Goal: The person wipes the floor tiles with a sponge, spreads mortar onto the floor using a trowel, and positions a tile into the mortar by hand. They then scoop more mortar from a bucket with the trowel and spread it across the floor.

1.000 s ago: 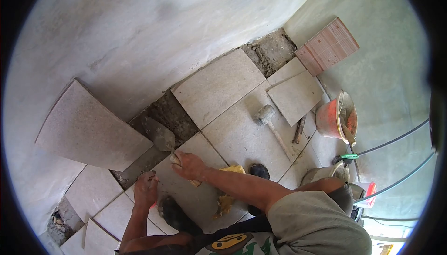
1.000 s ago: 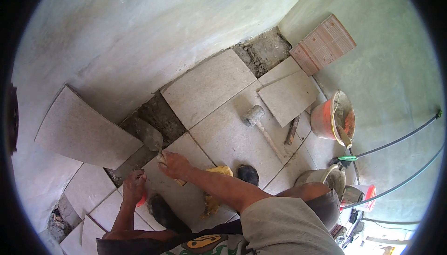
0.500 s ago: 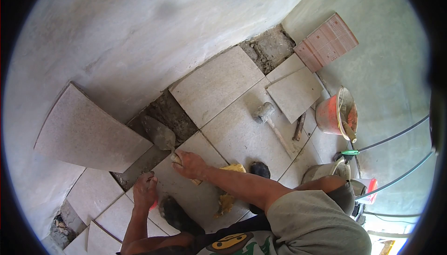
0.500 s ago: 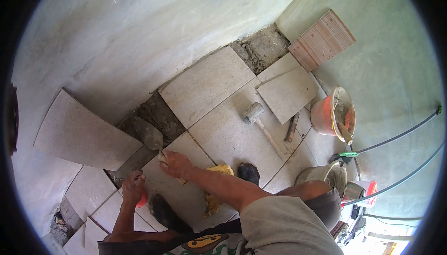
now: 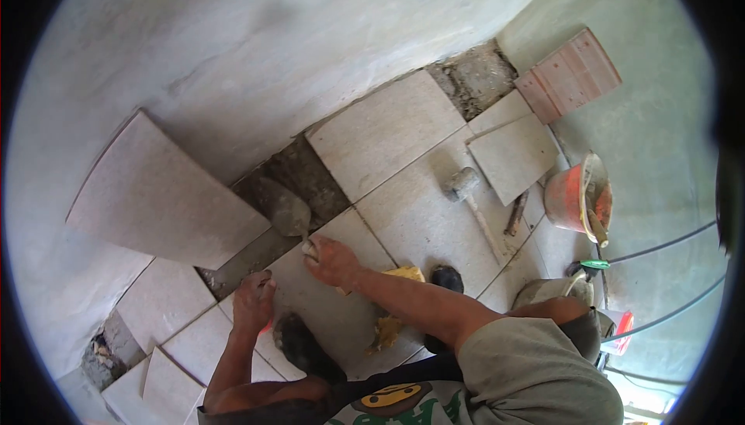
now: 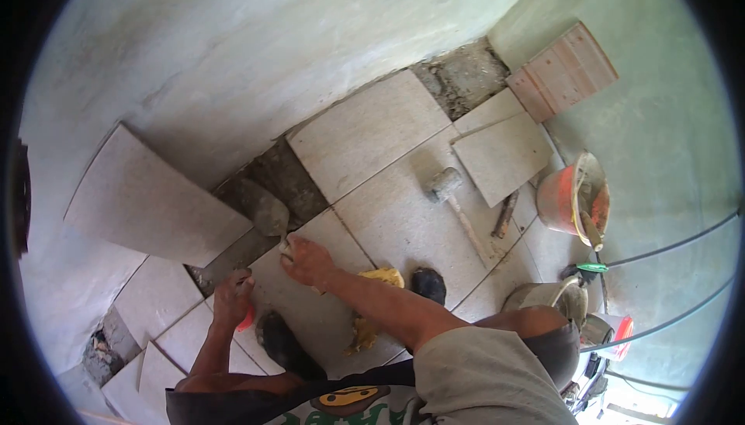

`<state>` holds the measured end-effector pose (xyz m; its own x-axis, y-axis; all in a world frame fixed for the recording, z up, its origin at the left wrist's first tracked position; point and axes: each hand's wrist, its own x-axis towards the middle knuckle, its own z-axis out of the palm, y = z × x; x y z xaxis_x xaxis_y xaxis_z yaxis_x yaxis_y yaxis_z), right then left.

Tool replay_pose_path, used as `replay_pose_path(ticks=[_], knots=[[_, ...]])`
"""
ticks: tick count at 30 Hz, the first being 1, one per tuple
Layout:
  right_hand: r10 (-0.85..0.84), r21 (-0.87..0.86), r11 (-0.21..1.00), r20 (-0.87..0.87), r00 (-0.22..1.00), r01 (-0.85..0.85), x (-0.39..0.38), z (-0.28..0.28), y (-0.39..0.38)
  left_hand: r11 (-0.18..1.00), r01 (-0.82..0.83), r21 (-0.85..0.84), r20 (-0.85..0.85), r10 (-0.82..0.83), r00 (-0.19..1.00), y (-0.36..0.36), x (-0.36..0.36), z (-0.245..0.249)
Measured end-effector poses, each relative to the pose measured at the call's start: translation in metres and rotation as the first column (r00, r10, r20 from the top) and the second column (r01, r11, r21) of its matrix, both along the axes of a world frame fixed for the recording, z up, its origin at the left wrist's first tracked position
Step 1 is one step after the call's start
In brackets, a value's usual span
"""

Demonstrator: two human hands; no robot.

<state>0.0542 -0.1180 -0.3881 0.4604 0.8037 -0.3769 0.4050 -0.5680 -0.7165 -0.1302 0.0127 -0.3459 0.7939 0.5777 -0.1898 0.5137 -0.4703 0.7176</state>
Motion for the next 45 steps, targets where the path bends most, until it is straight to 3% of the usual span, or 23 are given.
replay_pose_path(ticks=[4,6,10,12,16,22,24,25,27,29,30,31,34,39,41,44,45], knots=[[0.016,-0.094,0.995,-0.1,0.995,-0.026,-0.002,0.029,0.011,0.999,-0.03,-0.019,0.025,0.031,0.999,-0.002,0.0,0.0],[-0.087,0.077,0.993,0.045,0.995,0.084,-0.008,0.015,0.012,0.999,-0.033,-0.024,0.013,0.033,0.999,-0.003,0.0,0.001],[-0.079,0.074,0.994,0.017,0.997,0.077,-0.004,0.012,0.013,0.999,-0.026,-0.034,0.047,0.028,0.999,-0.002,0.0,0.001],[-0.035,-0.027,0.999,-0.05,0.998,0.033,0.0,0.015,0.013,0.999,-0.037,-0.037,0.039,0.039,0.998,-0.002,-0.001,0.0],[-0.005,-0.053,0.999,-0.054,0.999,0.002,0.003,0.01,0.014,0.998,-0.045,-0.043,0.048,0.047,0.998,-0.001,-0.003,-0.003],[0.003,0.035,0.999,0.133,0.991,-0.008,0.002,0.003,0.012,0.999,-0.032,0.025,0.046,0.031,0.998,0.003,-0.005,-0.006],[-0.066,0.165,0.986,0.349,0.935,0.008,0.003,-0.007,0.013,0.995,-0.076,0.068,0.0,0.076,0.997,0.009,-0.008,-0.005],[-0.059,0.156,0.988,0.337,0.94,0.006,0.006,-0.003,0.017,0.992,-0.085,0.094,-0.03,0.088,0.996,0.013,-0.01,-0.004],[-0.036,0.159,0.987,0.316,0.948,-0.016,0.016,0.009,0.027,0.965,-0.244,0.096,0.044,0.24,0.97,0.021,-0.01,0.001],[-0.074,0.036,0.997,0.268,0.96,0.067,0.025,0.027,0.037,0.929,-0.363,0.076,0.13,0.352,0.927,0.036,-0.01,0.005],[-0.064,0.041,0.998,0.266,0.962,0.055,0.029,0.034,0.043,0.864,-0.493,0.105,0.16,0.475,0.866,0.045,-0.011,0.007],[-0.083,0.123,0.991,0.24,0.967,0.054,0.033,0.039,0.048,0.781,-0.612,0.127,0.191,0.586,0.788,0.053,-0.012,0.008],[-0.09,0.251,0.967,0.191,0.977,0.04,0.038,0.062,0.07,0.669,-0.736,0.106,0.172,0.717,0.676,0.073,-0.023,0.014],[-0.091,0.37,0.928,0.121,0.989,0.04,0.035,0.086,0.101,0.587,-0.803,0.103,0.213,0.776,0.594,0.081,-0.026,0.027],[-0.079,0.413,0.91,0.071,0.994,0.043,0.031,0.089,0.108,0.529,-0.847,0.038,0.38,0.777,0.502,0.087,-0.028,0.025],[-0.079,0.396,0.918,0.096,0.992,0.034,0.024,0.078,0.112,0.555,-0.83,0.05,0.348,0.77,0.535,0.094,-0.039,0.016],[-0.06,0.399,0.917,0.088,0.994,0.02,0.022,0.072,0.111,0.58,-0.813,0.057,0.227,0.785,0.576,0.091,-0.04,0.026]])
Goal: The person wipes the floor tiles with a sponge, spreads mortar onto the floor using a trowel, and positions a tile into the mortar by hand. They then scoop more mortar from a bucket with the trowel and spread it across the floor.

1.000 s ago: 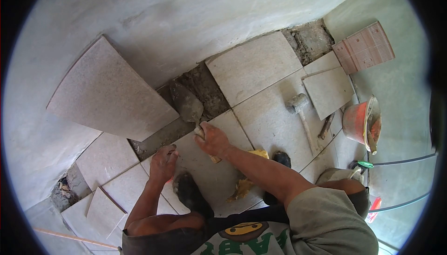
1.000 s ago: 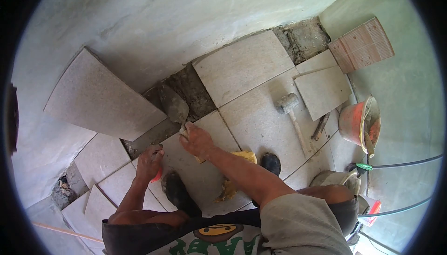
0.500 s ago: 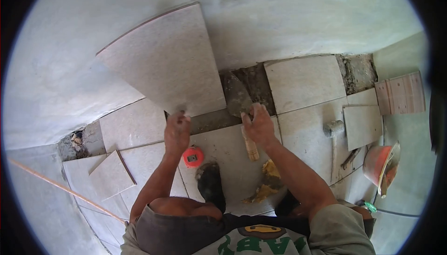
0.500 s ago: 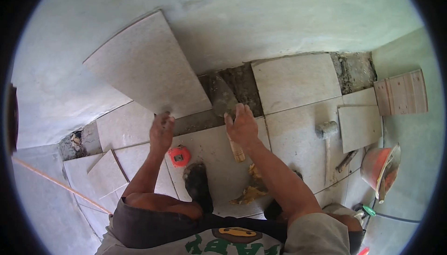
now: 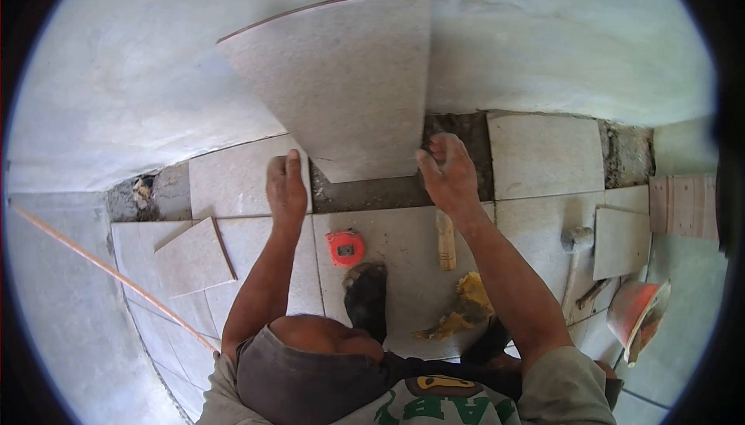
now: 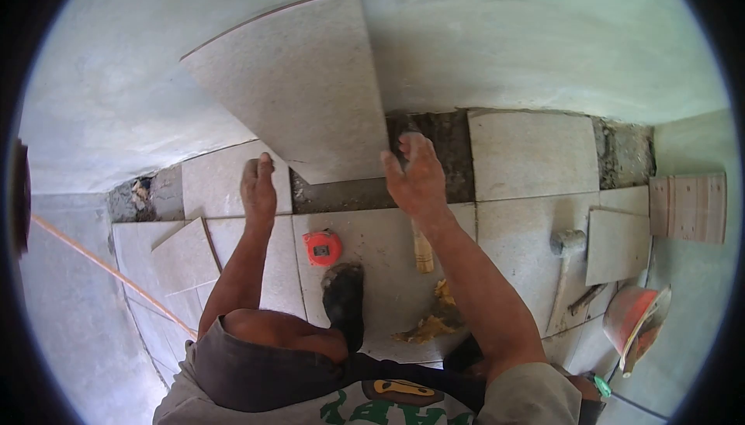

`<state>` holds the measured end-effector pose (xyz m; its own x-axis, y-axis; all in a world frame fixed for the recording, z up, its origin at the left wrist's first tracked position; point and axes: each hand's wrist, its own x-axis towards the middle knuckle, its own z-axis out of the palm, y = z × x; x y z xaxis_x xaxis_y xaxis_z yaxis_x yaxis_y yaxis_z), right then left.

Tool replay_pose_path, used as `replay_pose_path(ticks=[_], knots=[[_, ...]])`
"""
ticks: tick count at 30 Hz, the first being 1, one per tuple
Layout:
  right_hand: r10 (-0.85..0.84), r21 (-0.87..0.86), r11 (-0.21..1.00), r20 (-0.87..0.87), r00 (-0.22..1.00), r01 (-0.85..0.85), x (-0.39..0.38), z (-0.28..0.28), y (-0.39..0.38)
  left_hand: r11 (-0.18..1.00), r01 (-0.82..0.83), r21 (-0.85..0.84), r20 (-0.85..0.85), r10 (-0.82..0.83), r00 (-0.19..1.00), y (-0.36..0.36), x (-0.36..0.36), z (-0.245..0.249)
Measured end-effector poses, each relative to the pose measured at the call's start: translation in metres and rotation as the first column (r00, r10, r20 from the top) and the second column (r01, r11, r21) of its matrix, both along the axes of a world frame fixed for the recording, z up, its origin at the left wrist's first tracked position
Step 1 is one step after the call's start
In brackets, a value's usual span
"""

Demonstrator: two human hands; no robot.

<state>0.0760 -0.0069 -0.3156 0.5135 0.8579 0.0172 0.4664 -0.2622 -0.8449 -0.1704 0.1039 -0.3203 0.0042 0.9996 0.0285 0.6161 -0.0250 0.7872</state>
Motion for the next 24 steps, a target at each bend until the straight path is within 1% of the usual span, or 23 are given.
replay_pose_path(ticks=[1,3,4,6,7,8,9,10,11,12,13,14,15,17,18,20,21,22,24], knots=[[-0.011,-0.013,1.0,0.008,1.0,0.011,-0.002,-0.006,-0.003,0.999,-0.014,0.035,0.049,0.013,0.999,-0.002,0.001,-0.002],[-0.001,-0.029,1.0,0.007,1.0,0.001,-0.009,-0.019,-0.012,0.978,0.013,-0.207,-0.074,-0.029,0.997,-0.003,-0.003,0.003],[-0.015,-0.035,0.999,-0.012,1.0,0.015,-0.013,-0.025,-0.018,0.978,-0.006,-0.209,-0.082,-0.011,0.997,-0.003,-0.005,0.001],[-0.012,-0.049,0.999,-0.04,0.999,0.01,-0.023,-0.033,-0.03,0.972,0.061,-0.229,-0.179,-0.103,0.978,-0.005,-0.011,-0.006],[0.035,-0.16,0.986,-0.089,0.995,-0.049,-0.028,-0.036,-0.034,0.972,0.041,-0.231,-0.187,-0.086,0.979,-0.006,-0.014,-0.012],[0.077,-0.266,0.958,-0.14,0.987,-0.112,-0.034,-0.038,-0.038,0.989,0.118,-0.094,-0.211,-0.136,0.968,-0.006,-0.017,-0.02],[0.093,-0.265,0.955,-0.146,0.985,-0.13,-0.043,-0.04,-0.04,0.979,0.198,0.042,-0.243,-0.183,0.953,-0.007,-0.02,-0.026],[0.201,-0.26,0.937,-0.139,0.97,-0.232,-0.053,-0.04,-0.043,0.942,0.281,0.184,-0.18,-0.248,0.952,-0.01,-0.024,-0.031],[0.304,-0.257,0.909,-0.131,0.943,-0.329,-0.064,-0.041,-0.048,0.946,0.27,0.177,-0.185,-0.238,0.954,-0.013,-0.026,-0.038],[0.313,-0.261,0.904,-0.139,0.94,-0.34,-0.079,-0.044,-0.054,0.977,0.198,0.077,-0.133,-0.187,0.973,-0.017,-0.023,-0.038],[0.417,-0.255,0.881,0.016,0.909,-0.399,-0.094,-0.048,-0.059,0.992,0.127,-0.023,-0.086,-0.129,0.988,-0.018,-0.023,-0.038],[0.508,-0.256,0.85,0.171,0.844,-0.46,-0.107,-0.05,-0.062,0.986,0.162,-0.034,-0.093,-0.165,0.982,-0.018,-0.028,-0.043],[0.528,-0.251,0.839,0.166,0.833,-0.482,-0.116,-0.043,-0.061,0.99,0.138,-0.033,-0.099,-0.141,0.985,-0.018,-0.031,-0.047],[0.678,-0.207,0.732,0.134,0.723,-0.649,-0.137,-0.027,-0.053,0.981,0.192,0.023,-0.122,-0.187,0.975,-0.015,-0.036,-0.052],[0.706,-0.185,0.707,0.126,0.697,-0.683,-0.147,-0.031,-0.052,0.984,0.174,0.037,-0.129,-0.168,0.977,-0.014,-0.037,-0.052],[0.699,-0.252,0.715,0.306,0.647,-0.652,-0.161,-0.045,-0.051,0.99,0.131,0.058,-0.14,-0.122,0.983,-0.013,-0.039,-0.055],[0.721,-0.232,0.689,0.305,0.622,-0.686,-0.164,-0.049,-0.05,0.992,0.107,0.065,-0.14,-0.097,0.985,-0.011,-0.043,-0.058],[0.722,-0.247,0.688,0.318,0.614,-0.682,-0.165,-0.052,-0.047,0.995,0.068,0.078,-0.153,-0.056,0.987,-0.009,-0.047,-0.057],[0.735,-0.258,0.674,0.332,0.591,-0.692,-0.172,-0.053,-0.037,0.999,0.046,0.026,-0.163,-0.041,0.986,-0.008,-0.058,-0.058]])
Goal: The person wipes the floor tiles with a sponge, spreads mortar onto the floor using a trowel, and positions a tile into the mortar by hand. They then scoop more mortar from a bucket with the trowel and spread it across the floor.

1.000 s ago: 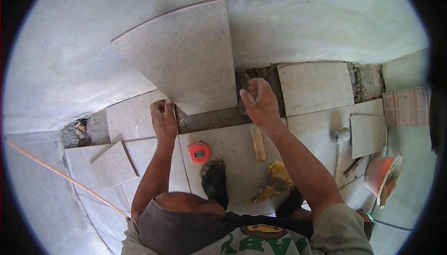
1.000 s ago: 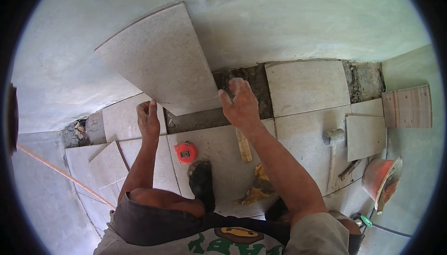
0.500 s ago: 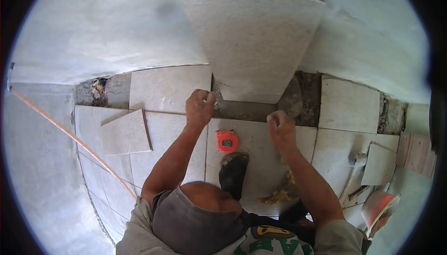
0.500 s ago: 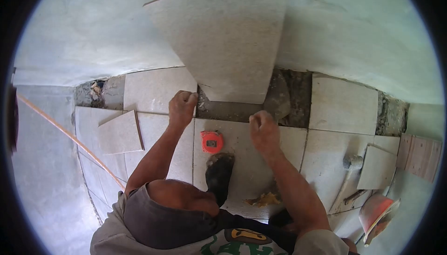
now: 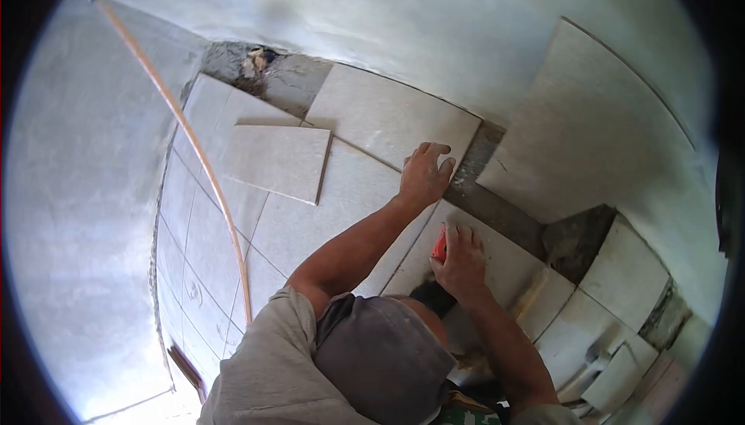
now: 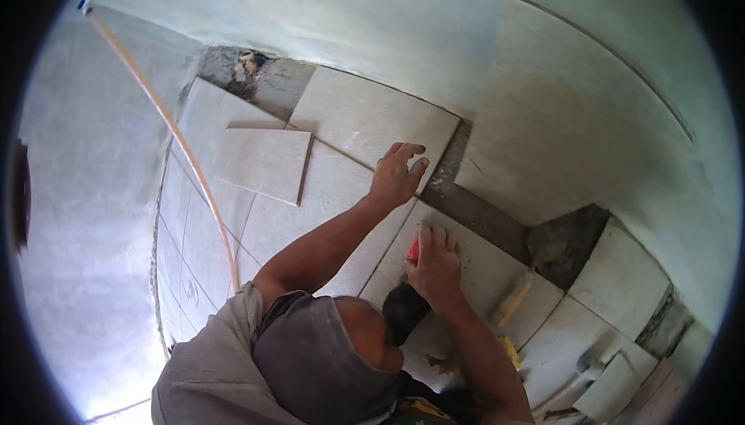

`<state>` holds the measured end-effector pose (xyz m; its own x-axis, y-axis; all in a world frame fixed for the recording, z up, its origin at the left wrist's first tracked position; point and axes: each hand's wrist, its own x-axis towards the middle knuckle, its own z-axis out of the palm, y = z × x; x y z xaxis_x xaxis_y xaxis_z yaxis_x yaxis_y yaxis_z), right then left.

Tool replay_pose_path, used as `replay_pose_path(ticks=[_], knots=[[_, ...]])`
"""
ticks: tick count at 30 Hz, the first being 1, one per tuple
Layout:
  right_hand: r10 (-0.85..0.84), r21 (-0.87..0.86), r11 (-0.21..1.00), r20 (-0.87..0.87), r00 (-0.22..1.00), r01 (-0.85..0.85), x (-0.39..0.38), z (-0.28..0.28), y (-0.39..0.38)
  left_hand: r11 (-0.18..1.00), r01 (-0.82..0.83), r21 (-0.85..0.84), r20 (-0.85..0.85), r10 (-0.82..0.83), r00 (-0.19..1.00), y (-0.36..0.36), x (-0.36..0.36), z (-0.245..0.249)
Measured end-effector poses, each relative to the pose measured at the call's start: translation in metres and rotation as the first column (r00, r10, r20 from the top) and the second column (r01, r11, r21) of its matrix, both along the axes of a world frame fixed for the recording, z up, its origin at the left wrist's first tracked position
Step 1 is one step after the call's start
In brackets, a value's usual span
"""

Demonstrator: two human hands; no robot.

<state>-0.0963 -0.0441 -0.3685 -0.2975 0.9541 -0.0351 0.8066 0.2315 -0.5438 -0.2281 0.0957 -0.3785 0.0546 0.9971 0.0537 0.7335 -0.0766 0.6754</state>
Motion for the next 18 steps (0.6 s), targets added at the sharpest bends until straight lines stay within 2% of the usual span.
replay_pose_path(ticks=[1,3,5,7,8,12,15,16,17,18], knots=[[0.019,-0.035,0.999,-0.019,1.0,-0.02,-0.002,0.003,0.004,1.0,-0.016,0.001,-0.001,0.016,1.0,0.001,-0.009,-0.001],[0.033,-0.075,0.997,-0.03,0.999,-0.035,-0.006,0.005,0.01,0.993,-0.092,0.067,-0.121,0.1,0.988,0.004,-0.028,-0.007],[0.1,0.039,0.995,-0.164,0.981,-0.095,-0.024,0.007,0.013,0.991,-0.132,0.032,-0.102,0.134,0.986,0.008,-0.053,-0.017],[0.138,0.01,0.99,-0.202,0.97,-0.139,-0.042,0.01,0.013,0.958,-0.275,0.087,-0.227,0.288,0.931,0.005,-0.077,-0.017],[0.165,-0.019,0.984,-0.237,0.957,-0.174,-0.051,0.011,0.011,0.957,-0.279,0.085,-0.234,0.291,0.927,0.003,-0.091,-0.017],[0.219,-0.053,0.968,-0.289,0.932,-0.244,-0.075,0.005,0.0,0.904,-0.427,0.009,-0.444,0.386,0.808,-0.011,-0.16,-0.034],[0.272,-0.067,0.952,-0.266,0.925,-0.299,-0.079,-0.001,-0.004,0.776,-0.613,0.147,-0.607,0.561,0.564,-0.028,-0.212,-0.049],[0.283,-0.049,0.95,-0.27,0.92,-0.307,-0.08,-0.005,-0.004,0.727,-0.675,0.127,-0.667,0.566,0.484,-0.034,-0.228,-0.049],[0.289,-0.036,0.95,-0.273,0.918,-0.31,-0.079,-0.007,-0.004,0.643,-0.743,0.186,-0.557,0.692,0.459,-0.043,-0.243,-0.055],[0.271,-0.054,0.954,-0.263,0.926,-0.294,-0.076,-0.006,-0.002,0.525,-0.841,0.129,-0.531,0.753,0.389,-0.052,-0.26,-0.061]])
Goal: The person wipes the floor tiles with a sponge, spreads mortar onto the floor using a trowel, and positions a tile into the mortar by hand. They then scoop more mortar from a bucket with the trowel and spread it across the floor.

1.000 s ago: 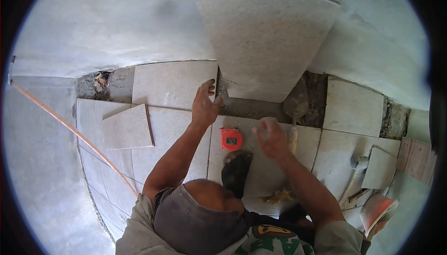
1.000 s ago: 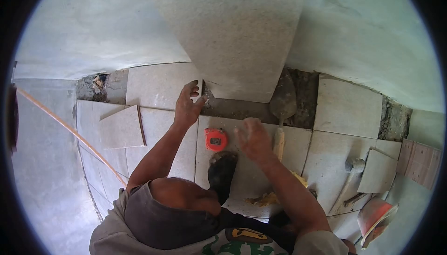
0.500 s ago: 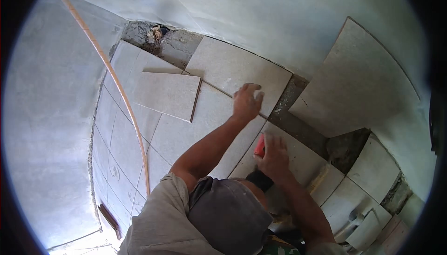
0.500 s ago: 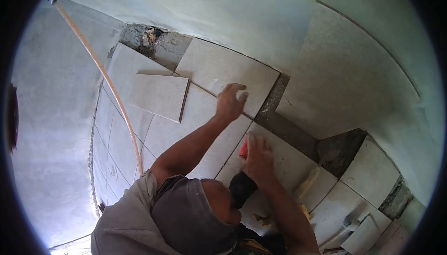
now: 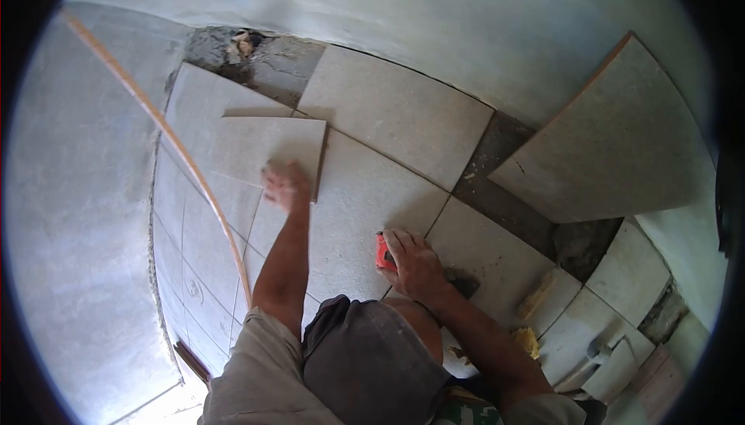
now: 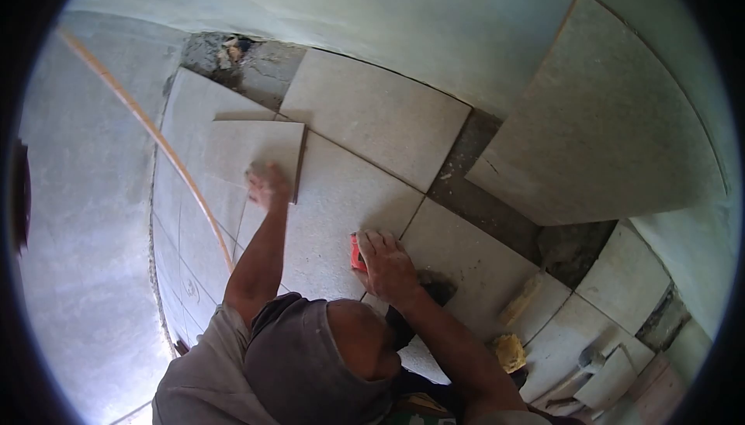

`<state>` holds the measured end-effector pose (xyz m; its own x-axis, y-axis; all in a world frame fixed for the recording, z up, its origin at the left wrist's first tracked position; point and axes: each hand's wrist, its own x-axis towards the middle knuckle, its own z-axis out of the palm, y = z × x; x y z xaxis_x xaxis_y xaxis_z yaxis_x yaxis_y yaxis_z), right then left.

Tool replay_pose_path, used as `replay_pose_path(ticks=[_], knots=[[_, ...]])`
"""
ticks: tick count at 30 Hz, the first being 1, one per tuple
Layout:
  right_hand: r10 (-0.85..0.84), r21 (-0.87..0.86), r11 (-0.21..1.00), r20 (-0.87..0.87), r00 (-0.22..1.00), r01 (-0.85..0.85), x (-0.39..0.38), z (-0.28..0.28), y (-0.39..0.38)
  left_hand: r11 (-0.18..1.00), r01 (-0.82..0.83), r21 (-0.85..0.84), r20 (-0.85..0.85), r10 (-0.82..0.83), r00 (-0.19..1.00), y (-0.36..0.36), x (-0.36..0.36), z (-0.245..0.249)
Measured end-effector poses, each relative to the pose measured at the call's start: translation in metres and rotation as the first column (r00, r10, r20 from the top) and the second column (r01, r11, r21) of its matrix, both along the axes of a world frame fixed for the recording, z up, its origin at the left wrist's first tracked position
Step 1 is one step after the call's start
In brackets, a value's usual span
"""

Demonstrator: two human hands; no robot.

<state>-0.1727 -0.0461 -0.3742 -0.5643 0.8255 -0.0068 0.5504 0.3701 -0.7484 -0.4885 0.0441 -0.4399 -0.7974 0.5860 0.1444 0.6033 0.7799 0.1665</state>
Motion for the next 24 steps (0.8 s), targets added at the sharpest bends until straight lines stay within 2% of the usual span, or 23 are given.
replay_pose_path(ticks=[2,3,4,5,7,11,12,17,22,23,24], knots=[[-0.053,-0.032,0.998,-0.081,0.995,0.051,0.007,0.005,0.011,0.975,-0.215,-0.049,0.091,0.218,0.972,-0.013,-0.007,0.008],[-0.072,-0.044,0.997,-0.06,0.996,0.069,0.009,0.006,0.02,0.963,-0.268,-0.01,0.109,0.267,0.957,-0.019,-0.012,0.004],[-0.167,0.013,0.986,-0.064,0.984,0.169,0.011,0.007,0.028,0.949,-0.316,0.019,0.132,0.311,0.941,-0.024,-0.016,-0.002],[-0.266,0.069,0.96,-0.059,0.962,0.27,0.016,0.007,0.033,0.953,-0.301,0.047,0.127,0.293,0.948,-0.028,-0.02,-0.008],[-0.319,0.069,0.946,0.004,0.948,0.318,0.024,0.003,0.046,0.948,-0.291,0.126,0.114,0.278,0.954,-0.027,-0.014,-0.009],[-0.398,0.061,0.917,0.097,0.912,0.394,0.027,-0.008,0.052,0.949,-0.268,0.167,0.09,0.257,0.962,-0.028,-0.02,-0.014],[-0.404,0.01,0.913,0.15,0.902,0.408,0.026,-0.006,0.054,0.938,-0.278,0.206,0.121,0.257,0.959,-0.026,-0.015,-0.009],[-0.401,-0.031,0.909,0.212,0.891,0.416,0.019,-0.003,0.058,0.947,-0.285,0.151,0.178,0.258,0.95,-0.022,-0.007,0.003],[-0.467,-0.084,0.861,0.256,0.846,0.501,0.023,0.007,0.063,0.967,-0.243,0.081,0.206,0.223,0.953,-0.022,-0.007,0.008],[-0.474,-0.096,0.85,0.288,0.832,0.517,0.028,0.011,0.055,0.964,-0.245,0.1,0.198,0.223,0.955,-0.022,-0.008,0.008],[-0.562,-0.056,0.79,0.33,0.758,0.611,0.034,0.014,0.049,0.961,-0.25,0.122,0.195,0.224,0.955,-0.02,-0.006,0.007]])
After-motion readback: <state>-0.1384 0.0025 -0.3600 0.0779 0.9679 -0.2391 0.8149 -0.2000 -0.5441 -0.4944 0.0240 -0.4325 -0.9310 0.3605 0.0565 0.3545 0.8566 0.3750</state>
